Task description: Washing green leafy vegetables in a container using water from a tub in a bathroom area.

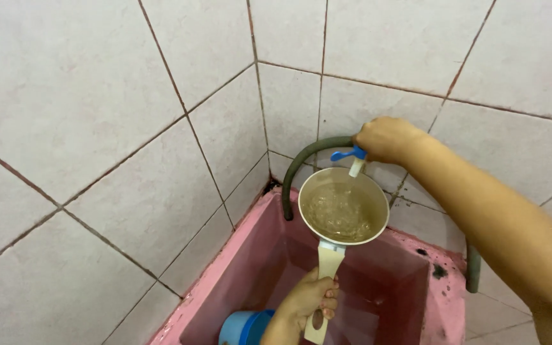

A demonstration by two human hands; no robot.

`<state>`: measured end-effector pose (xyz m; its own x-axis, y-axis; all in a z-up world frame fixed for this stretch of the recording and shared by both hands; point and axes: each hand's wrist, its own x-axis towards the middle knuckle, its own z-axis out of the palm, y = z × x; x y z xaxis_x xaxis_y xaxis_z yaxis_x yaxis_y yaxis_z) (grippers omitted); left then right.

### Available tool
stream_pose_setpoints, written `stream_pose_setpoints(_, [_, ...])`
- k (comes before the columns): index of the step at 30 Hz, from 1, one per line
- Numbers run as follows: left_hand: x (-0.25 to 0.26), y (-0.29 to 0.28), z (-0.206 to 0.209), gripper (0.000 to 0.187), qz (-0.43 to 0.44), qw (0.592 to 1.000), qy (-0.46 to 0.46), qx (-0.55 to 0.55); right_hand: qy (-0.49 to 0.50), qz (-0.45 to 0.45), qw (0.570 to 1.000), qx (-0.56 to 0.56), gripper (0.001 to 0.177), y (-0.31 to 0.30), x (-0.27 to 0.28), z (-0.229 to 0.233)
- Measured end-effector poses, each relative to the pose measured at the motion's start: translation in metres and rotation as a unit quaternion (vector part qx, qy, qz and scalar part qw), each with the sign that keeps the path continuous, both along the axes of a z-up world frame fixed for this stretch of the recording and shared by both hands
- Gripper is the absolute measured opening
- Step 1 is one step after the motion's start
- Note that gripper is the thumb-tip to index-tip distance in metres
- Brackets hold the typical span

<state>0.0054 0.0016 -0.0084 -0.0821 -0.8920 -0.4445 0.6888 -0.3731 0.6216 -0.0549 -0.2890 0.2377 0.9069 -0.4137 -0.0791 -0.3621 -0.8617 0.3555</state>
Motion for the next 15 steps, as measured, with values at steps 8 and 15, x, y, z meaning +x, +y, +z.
stream_pose_setpoints(8, [0.001, -0.001, -0.006, 0.015, -0.014, 1.0, 0.0, 0.002, 0.006, -0.033, 0.999, -0.007, 0.033, -0.002, 0.0, -0.004])
stream_pose_setpoints(15, [-0.001, 0.001, 0.004, 0.015, -0.008, 1.0, 0.009, 0.009, -0.009, -0.066, 0.998, -0.011, 0.044, 0.01, -0.001, -0.003])
